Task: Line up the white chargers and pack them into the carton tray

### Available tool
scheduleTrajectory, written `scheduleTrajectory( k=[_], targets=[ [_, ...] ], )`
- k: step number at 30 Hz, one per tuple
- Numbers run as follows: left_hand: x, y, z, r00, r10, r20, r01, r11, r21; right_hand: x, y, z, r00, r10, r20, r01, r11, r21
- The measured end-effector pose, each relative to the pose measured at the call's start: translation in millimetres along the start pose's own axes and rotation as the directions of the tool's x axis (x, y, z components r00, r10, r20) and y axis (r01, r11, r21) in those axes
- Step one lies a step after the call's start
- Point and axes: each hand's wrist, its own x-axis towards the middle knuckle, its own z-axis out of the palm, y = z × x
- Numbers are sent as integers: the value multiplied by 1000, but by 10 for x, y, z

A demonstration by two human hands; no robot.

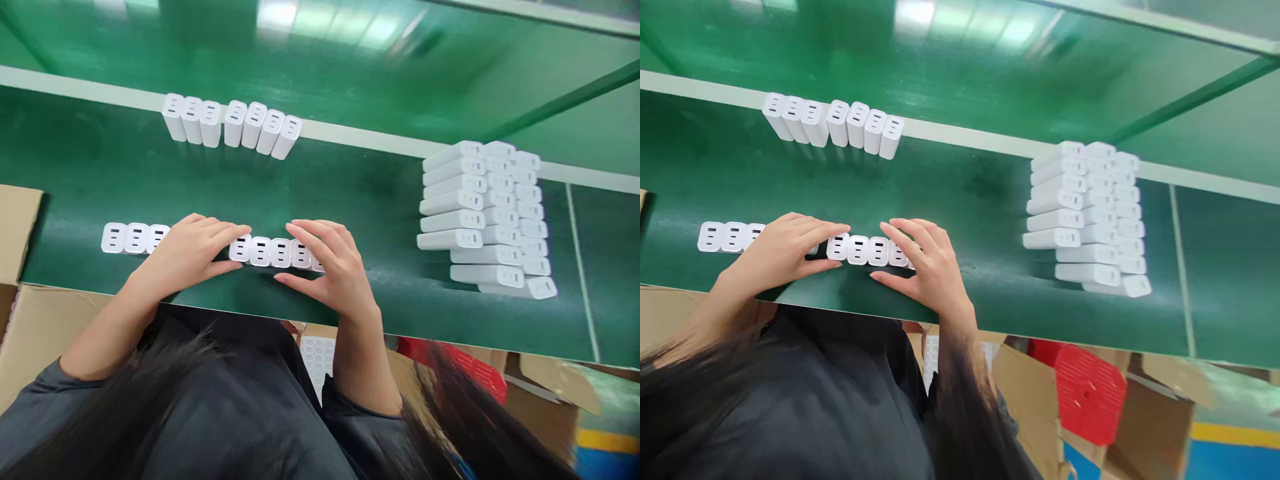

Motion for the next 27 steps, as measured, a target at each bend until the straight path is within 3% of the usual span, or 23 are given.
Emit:
scheduleTrajectory(
  k=[4, 6, 10, 12, 14, 17, 20, 22, 24, 27],
  targets=[
    [-5, -5, 8, 1000, -17, 12, 18, 1000, -13, 119, -47, 4, 986, 2, 170, 12, 997, -76],
    [-5, -4, 11, 999, -34, 23, 35, 999, -18, 138, -48, 39, 981, -3, 196, 22, 995, -96],
    [5, -12, 13, 998, -50, 34, 51, 999, -18, 38, -2, 36, 991, 61, 122, -49, 994, -99],
    [2, -23, 13, 999, -38, 25, 39, 999, -17, -101, 62, -38, 983, 174, 50, -168, 980, -105],
    [-14, -38, 18, 1000, -17, 2, 17, 1000, -6, -300, 156, -149, 947, 318, -39, -321, 940, -119],
    [-51, -101, 64, 999, 25, -46, -24, 999, 36, -653, 334, -328, 810, 546, -212, -580, 800, -156],
    [-66, -192, 142, 995, 49, -85, -43, 997, 63, -949, 515, -471, 580, 712, -396, -809, 558, -184],
    [-65, -220, 172, 993, 49, -111, -43, 998, 51, -1056, 605, -522, 455, 747, -484, -889, 412, -200],
    [-63, -207, 168, 992, 34, -125, -31, 999, 28, -1080, 665, -533, 391, 738, -550, -921, 315, -231],
    [-59, -163, 131, 993, 3, -117, -2, 1000, 10, -1009, 743, -515, 343, 693, -634, -938, 212, -276]
  ],
)
